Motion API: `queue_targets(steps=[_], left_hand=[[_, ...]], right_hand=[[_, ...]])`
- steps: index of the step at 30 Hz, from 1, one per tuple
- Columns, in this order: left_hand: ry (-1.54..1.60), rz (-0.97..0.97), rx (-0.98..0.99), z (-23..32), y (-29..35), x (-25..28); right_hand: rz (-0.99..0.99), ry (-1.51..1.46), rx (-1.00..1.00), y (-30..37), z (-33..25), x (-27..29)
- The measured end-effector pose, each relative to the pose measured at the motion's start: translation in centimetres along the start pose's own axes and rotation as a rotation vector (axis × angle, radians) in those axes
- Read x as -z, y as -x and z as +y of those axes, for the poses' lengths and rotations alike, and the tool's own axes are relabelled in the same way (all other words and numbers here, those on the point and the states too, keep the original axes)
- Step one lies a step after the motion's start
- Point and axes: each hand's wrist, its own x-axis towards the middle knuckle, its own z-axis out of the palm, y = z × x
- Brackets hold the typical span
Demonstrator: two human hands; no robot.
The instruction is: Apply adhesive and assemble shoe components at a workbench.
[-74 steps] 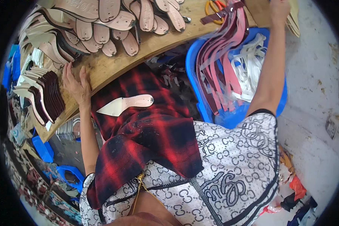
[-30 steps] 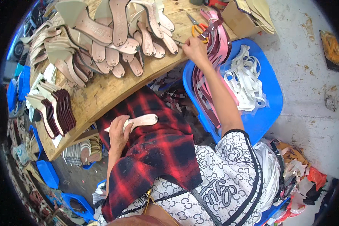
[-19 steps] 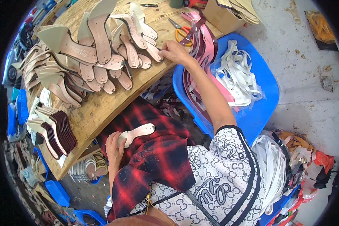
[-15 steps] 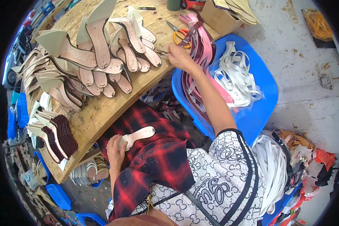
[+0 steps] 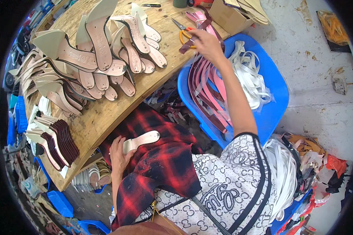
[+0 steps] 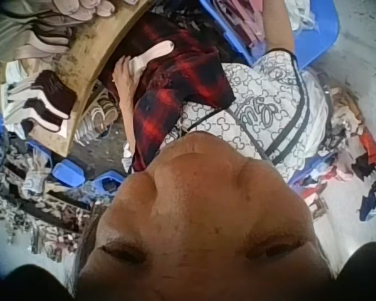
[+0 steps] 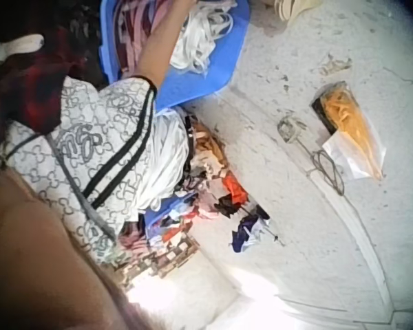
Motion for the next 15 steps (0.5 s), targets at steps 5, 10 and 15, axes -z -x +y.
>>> queue_targets(steps=[5,10,15], left_hand=[[-0.095,-0.036,-0.044,-1.4,0.6,-0.6],[-0.130,-0.028,-0.024,-0.9,-1.2,0.9],[-0.085,0.464,0.262,-1.3,1.6,1.1]], right_hand=[[-0.825,0.753,0.124,-3.6,2.2,-6.0],[-0.629,0.470,0.488,-4.0,-2.3,-0.8],[0.241,0.248,0.224,-1.3,-0.2,4.1]])
